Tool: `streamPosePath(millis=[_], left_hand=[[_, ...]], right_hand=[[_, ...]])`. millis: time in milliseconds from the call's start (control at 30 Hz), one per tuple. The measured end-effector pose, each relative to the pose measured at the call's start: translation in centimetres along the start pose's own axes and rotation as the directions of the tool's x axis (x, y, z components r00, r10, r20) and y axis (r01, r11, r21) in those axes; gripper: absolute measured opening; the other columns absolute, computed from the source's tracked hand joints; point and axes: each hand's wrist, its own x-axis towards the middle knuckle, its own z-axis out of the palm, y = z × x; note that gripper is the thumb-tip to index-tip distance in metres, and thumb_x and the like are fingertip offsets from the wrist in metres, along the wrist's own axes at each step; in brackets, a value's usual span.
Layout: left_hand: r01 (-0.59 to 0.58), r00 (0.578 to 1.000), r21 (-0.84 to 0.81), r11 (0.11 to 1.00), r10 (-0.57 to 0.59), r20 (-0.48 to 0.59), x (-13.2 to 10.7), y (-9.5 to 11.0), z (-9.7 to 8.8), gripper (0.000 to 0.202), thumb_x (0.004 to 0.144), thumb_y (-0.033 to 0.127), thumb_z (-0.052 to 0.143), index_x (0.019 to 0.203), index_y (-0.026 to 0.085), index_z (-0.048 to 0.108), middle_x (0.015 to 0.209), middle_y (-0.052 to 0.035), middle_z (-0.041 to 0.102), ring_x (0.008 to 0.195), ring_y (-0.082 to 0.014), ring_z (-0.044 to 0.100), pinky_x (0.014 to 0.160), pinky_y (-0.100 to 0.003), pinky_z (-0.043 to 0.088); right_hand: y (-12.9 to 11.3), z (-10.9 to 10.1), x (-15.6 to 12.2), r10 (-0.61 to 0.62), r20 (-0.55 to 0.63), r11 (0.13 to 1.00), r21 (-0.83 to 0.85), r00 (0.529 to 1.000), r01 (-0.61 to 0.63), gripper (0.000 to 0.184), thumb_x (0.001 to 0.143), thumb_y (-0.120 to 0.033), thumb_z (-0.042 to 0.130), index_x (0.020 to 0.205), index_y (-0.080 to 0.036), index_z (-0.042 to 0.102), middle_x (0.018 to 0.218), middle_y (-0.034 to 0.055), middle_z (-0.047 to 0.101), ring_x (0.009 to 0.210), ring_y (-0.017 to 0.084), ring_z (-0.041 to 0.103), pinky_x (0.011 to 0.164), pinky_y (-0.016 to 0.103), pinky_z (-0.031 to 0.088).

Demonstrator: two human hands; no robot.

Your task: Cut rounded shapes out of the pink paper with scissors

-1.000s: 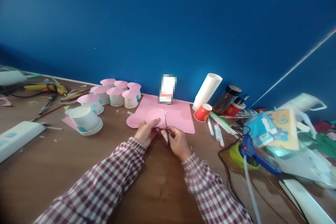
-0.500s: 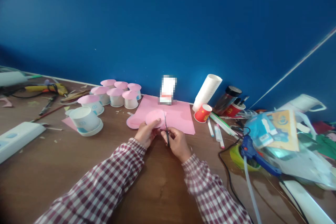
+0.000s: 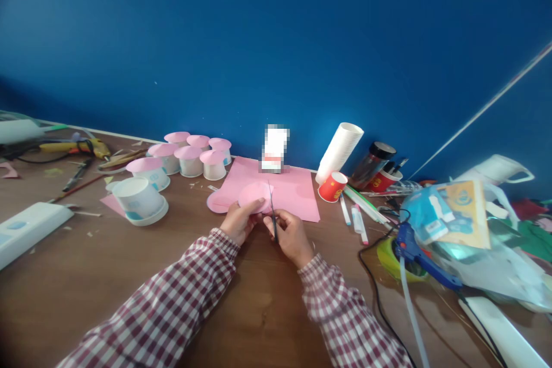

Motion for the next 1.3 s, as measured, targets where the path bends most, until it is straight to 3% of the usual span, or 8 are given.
streamPosePath(millis=[1300], left_hand=[[0.004, 0.997, -0.011, 1.0, -0.005, -0.073, -0.13, 0.31, 0.17, 0.025, 0.056, 0.015, 0.077, 0.075, 0.008, 0.061, 0.059, -0.0019, 0.06, 0.045, -0.0073, 0.052, 0.041, -0.018, 0.043]], right_hand=[[0.32, -0.04, -0.02, 0.008, -0.013, 1.0, -0.023, 1.0, -0.009, 0.031, 0.08, -0.045, 0.06, 0.086, -0.015, 0.064, 0.053, -0.0022, 0.052, 0.046, 0.012, 0.049, 0.044, 0.022, 0.042]])
